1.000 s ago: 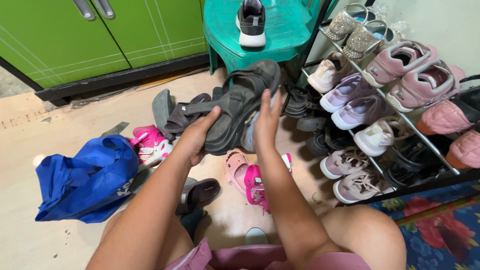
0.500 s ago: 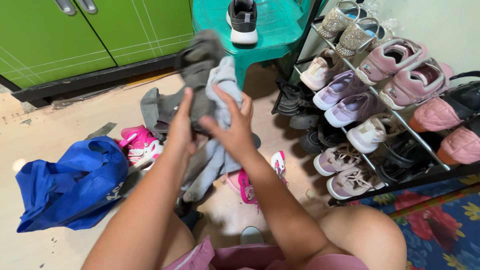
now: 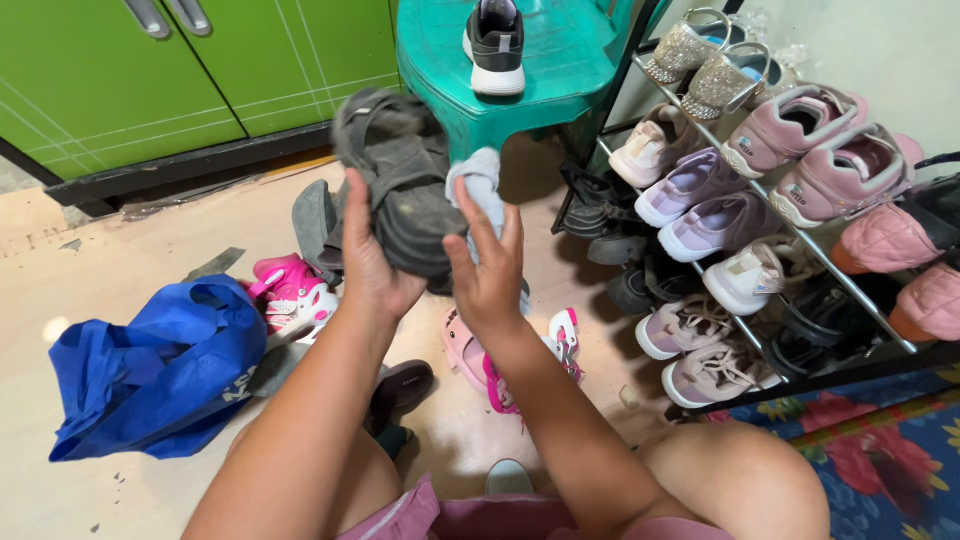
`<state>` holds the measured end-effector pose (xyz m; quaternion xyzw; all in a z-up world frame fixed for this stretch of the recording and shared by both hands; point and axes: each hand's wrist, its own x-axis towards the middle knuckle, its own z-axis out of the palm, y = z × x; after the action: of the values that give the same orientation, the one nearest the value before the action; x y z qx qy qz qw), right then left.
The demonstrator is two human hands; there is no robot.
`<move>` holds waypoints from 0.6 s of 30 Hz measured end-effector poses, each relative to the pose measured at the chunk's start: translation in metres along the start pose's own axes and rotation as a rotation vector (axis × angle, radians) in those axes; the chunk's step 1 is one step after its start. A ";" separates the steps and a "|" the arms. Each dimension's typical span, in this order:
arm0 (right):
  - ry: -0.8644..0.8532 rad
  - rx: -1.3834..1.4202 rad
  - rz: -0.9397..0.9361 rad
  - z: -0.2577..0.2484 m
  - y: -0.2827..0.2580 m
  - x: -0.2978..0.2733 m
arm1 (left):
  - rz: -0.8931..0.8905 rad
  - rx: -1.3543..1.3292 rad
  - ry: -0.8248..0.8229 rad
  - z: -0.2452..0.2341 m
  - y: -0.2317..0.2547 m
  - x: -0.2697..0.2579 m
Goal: The person sits on the floor and wipes several pairs of shoes with a cloth, including black sandals, pink children's shoes, and gray slippers. The person places some cleaned shoes into a blue bag.
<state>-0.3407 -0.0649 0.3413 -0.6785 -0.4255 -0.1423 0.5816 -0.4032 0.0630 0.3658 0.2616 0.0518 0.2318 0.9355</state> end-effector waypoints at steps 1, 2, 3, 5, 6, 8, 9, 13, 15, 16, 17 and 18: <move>0.013 -0.063 -0.065 0.004 -0.001 -0.003 | 0.005 -0.001 0.032 -0.004 -0.003 0.004; 0.025 -0.126 -0.129 0.007 -0.002 -0.006 | 0.024 0.028 0.055 -0.009 -0.007 0.007; 0.038 -0.188 -0.196 0.009 -0.004 -0.008 | 0.045 0.057 0.075 -0.013 -0.011 0.011; -0.007 -0.188 -0.276 0.012 -0.008 -0.011 | 0.040 0.110 0.213 -0.021 -0.015 0.019; -0.030 -0.188 -0.316 0.012 -0.009 -0.012 | 0.015 0.133 0.330 -0.024 -0.016 0.023; -0.101 -0.253 -0.415 0.008 -0.007 -0.011 | 0.022 0.197 0.427 -0.028 -0.017 0.025; -0.137 -0.285 -0.467 0.005 -0.003 -0.009 | 0.055 0.236 0.409 -0.029 -0.017 0.025; -0.130 -0.034 -0.593 -0.004 0.021 -0.006 | -0.045 0.293 0.566 -0.023 -0.012 0.018; -0.098 0.055 -0.570 -0.004 0.031 -0.011 | 0.022 0.388 0.556 -0.016 -0.005 0.016; -0.059 0.029 -0.438 -0.002 0.035 -0.012 | 0.057 0.435 0.551 -0.013 -0.001 0.015; -0.023 0.004 -0.304 0.000 0.038 -0.014 | 0.019 0.440 0.562 -0.011 0.004 0.014; 0.010 -0.020 -0.169 0.001 0.040 -0.014 | -0.020 0.445 0.573 -0.010 0.010 0.014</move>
<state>-0.3195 -0.0678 0.3043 -0.6454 -0.4769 -0.1986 0.5627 -0.3971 0.0816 0.3628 0.3828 0.3634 0.2696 0.8054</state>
